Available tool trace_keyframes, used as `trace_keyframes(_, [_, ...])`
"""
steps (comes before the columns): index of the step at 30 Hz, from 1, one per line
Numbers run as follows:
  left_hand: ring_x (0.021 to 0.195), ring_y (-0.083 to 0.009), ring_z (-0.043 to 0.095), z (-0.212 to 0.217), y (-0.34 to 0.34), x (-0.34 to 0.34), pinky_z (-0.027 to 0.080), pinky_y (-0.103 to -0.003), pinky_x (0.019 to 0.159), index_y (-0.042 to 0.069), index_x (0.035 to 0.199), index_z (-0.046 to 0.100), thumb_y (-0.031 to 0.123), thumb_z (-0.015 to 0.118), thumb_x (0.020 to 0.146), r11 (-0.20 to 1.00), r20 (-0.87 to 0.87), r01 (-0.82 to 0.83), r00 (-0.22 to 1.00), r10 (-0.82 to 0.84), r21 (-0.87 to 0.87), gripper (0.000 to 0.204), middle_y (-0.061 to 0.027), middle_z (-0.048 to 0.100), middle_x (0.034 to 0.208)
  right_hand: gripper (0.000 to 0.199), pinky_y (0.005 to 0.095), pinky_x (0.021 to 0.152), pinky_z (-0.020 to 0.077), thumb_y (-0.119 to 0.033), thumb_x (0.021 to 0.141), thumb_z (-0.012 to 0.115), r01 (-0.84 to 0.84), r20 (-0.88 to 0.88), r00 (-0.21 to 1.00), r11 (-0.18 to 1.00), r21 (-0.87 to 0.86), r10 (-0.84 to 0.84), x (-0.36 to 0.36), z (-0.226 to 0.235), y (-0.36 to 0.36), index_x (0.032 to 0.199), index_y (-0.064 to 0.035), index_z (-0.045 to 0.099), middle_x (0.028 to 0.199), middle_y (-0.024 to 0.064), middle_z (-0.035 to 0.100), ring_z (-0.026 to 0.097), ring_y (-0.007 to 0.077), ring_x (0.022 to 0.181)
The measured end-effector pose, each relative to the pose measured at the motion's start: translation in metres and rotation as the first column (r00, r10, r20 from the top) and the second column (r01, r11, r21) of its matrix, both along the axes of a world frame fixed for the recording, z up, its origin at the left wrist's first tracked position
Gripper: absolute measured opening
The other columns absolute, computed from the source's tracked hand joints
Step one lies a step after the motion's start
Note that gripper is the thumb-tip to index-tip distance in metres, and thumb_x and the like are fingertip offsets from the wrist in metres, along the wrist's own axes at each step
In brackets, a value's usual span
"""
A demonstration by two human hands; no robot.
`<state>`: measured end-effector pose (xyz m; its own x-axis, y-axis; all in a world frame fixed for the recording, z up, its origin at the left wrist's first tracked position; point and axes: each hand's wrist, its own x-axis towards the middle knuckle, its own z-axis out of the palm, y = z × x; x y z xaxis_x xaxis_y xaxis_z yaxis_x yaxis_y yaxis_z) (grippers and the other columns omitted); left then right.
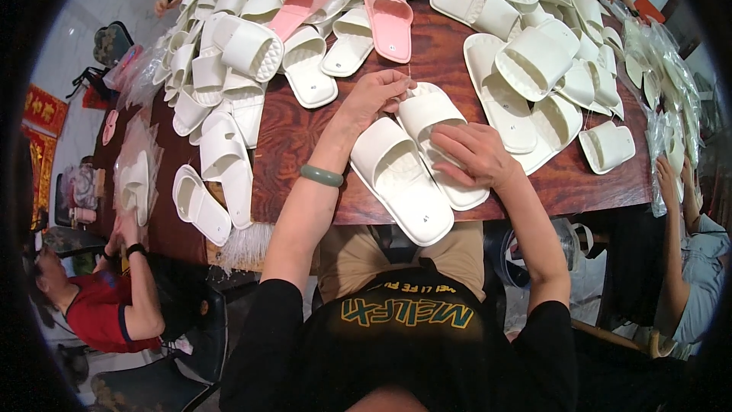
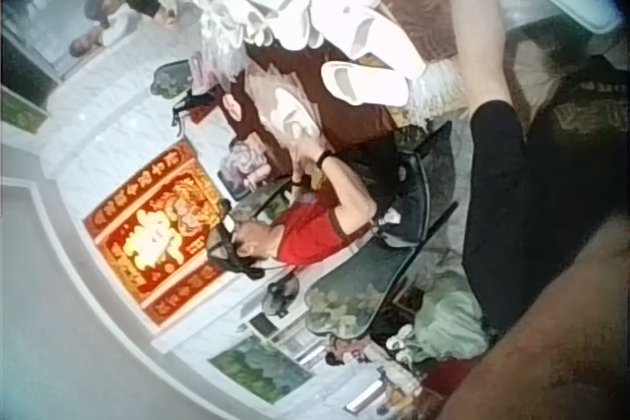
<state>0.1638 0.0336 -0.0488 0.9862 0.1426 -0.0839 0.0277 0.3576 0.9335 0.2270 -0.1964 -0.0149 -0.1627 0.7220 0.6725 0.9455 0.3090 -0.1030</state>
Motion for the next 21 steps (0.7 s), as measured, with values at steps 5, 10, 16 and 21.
trace_keyframes(5, [0.062, -0.0068, 0.049, 0.010, -0.005, -0.007, 0.042, -0.018, 0.058, 0.000, 0.097, 0.060, 0.016, 0.059, 0.089, 0.992, 0.046, -0.124, 0.991, 0.124, -0.002, 0.017, -0.0020, 0.058, 0.077, 0.031, 0.0332, 0.070, 0.0506, -0.009, 0.077, 0.067, 0.286, -0.545, 0.806, 0.958, 0.014, -0.233, 0.002, 0.001, 0.032, 0.106, -0.0009, 0.060, 0.095, 0.0168, 0.064, 0.064, 0.0283, 0.081])
trace_keyframes(10, [0.066, -0.0082, 0.051, 0.008, 0.003, -0.012, 0.043, -0.020, 0.061, 0.001, 0.099, 0.059, 0.015, 0.058, 0.090, 0.988, 0.162, -0.153, 0.974, 0.156, -0.029, 0.017, -0.0026, 0.060, 0.084, 0.023, 0.0287, 0.072, 0.0500, -0.008, 0.080, 0.064, 0.130, -0.874, 0.432, 0.974, -0.186, -0.224, 0.022, -0.002, 0.098, 0.101, 0.0020, 0.061, 0.090, 0.0101, 0.066, 0.063, 0.0175, 0.079])
trace_keyframes(16, [0.065, -0.0037, 0.050, 0.010, -0.002, -0.017, 0.042, -0.016, 0.059, 0.002, 0.096, 0.059, 0.016, 0.057, 0.091, 0.976, 0.216, -0.216, 0.954, 0.209, 0.011, 0.015, 0.0001, 0.059, 0.080, 0.022, 0.0253, 0.058, 0.0479, -0.012, 0.081, 0.064, 0.020, -0.943, 0.232, 0.970, -0.241, -0.239, 0.023, -0.010, 0.094, 0.098, 0.0011, 0.066, 0.081, 0.0037, 0.066, 0.058, 0.0083, 0.063])
trace_keyframes(21, [0.067, -0.0023, 0.049, 0.008, -0.002, -0.017, 0.039, -0.014, 0.058, 0.003, 0.098, 0.059, 0.013, 0.056, 0.092, 0.954, 0.207, -0.298, 0.937, 0.283, 0.045, 0.012, 0.0008, 0.057, 0.080, 0.022, 0.0276, 0.060, 0.0487, -0.014, 0.083, 0.061, 0.205, -0.849, 0.358, 0.920, -0.335, -0.389, 0.018, -0.003, 0.085, 0.097, 0.0013, 0.067, 0.076, 0.0096, 0.068, 0.061, 0.0113, 0.064])
